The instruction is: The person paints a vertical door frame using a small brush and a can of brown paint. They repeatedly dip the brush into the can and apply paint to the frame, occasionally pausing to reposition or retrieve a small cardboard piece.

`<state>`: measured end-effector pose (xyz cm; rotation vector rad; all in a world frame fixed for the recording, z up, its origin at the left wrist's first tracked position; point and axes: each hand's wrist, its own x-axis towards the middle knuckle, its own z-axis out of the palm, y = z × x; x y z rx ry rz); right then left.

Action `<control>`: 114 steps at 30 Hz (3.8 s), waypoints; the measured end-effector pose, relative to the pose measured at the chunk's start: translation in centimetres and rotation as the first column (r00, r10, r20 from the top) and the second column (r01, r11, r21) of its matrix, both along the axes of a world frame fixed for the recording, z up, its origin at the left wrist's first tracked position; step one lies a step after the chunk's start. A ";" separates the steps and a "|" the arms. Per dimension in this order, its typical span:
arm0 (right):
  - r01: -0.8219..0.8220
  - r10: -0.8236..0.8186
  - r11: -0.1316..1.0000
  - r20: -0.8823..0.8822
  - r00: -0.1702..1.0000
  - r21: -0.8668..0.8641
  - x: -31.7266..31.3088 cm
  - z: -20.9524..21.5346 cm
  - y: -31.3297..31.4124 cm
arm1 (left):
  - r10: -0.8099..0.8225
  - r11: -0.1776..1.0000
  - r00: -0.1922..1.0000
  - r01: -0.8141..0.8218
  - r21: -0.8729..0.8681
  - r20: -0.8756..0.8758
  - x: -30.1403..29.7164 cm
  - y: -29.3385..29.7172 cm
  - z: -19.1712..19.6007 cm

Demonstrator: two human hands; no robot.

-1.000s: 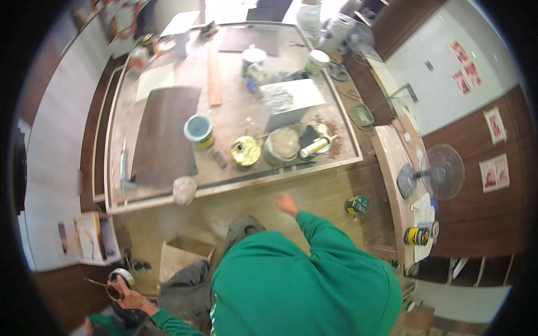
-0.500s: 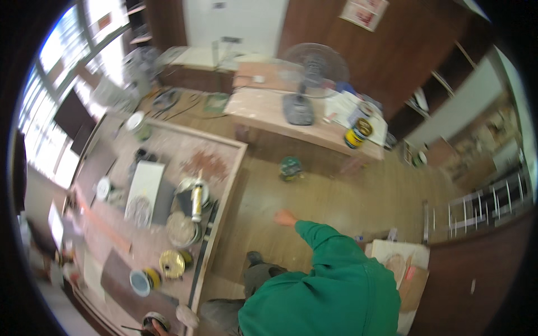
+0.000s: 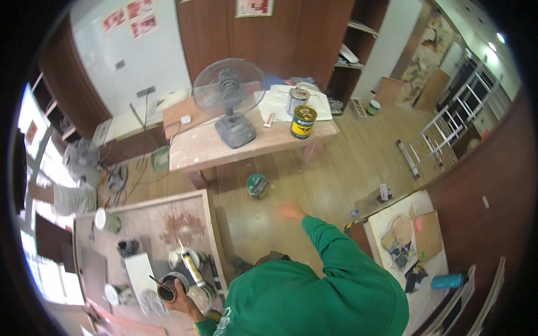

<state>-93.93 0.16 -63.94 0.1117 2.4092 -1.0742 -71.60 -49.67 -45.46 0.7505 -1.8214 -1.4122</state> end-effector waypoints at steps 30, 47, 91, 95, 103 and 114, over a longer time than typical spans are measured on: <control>0.770 -0.871 -0.485 0.156 -0.465 -0.413 36.5 -4.2 -0.5 | -0.944 -0.327 -0.322 0.940 -0.093 0.069 -35.6 33.2 3.0; -0.054 -0.498 -0.616 0.441 -0.747 -0.786 39.7 8.6 40.0 | -0.931 -0.347 -0.355 0.933 0.097 0.083 -23.0 53.1 4.6; -0.349 0.307 -0.702 0.178 -0.935 -0.621 57.8 15.2 -8.0 | -0.232 -0.945 -0.949 0.272 0.180 0.213 -11.9 86.6 9.4; -0.524 0.493 -0.628 0.227 -0.840 -0.575 60.4 12.4 -25.2 | -0.200 -0.978 -0.963 0.184 -0.098 0.182 -2.8 83.6 8.3; -0.607 0.578 -0.463 0.300 -0.759 -0.646 66.4 11.0 -44.7 | 0.121 -0.985 -0.992 -0.124 -0.117 0.032 14.0 72.9 1.8; -0.643 0.626 -0.531 0.256 -0.736 -0.552 72.3 10.7 -52.3 | 0.362 -0.931 -0.928 -0.364 -0.001 0.092 31.3 64.3 5.9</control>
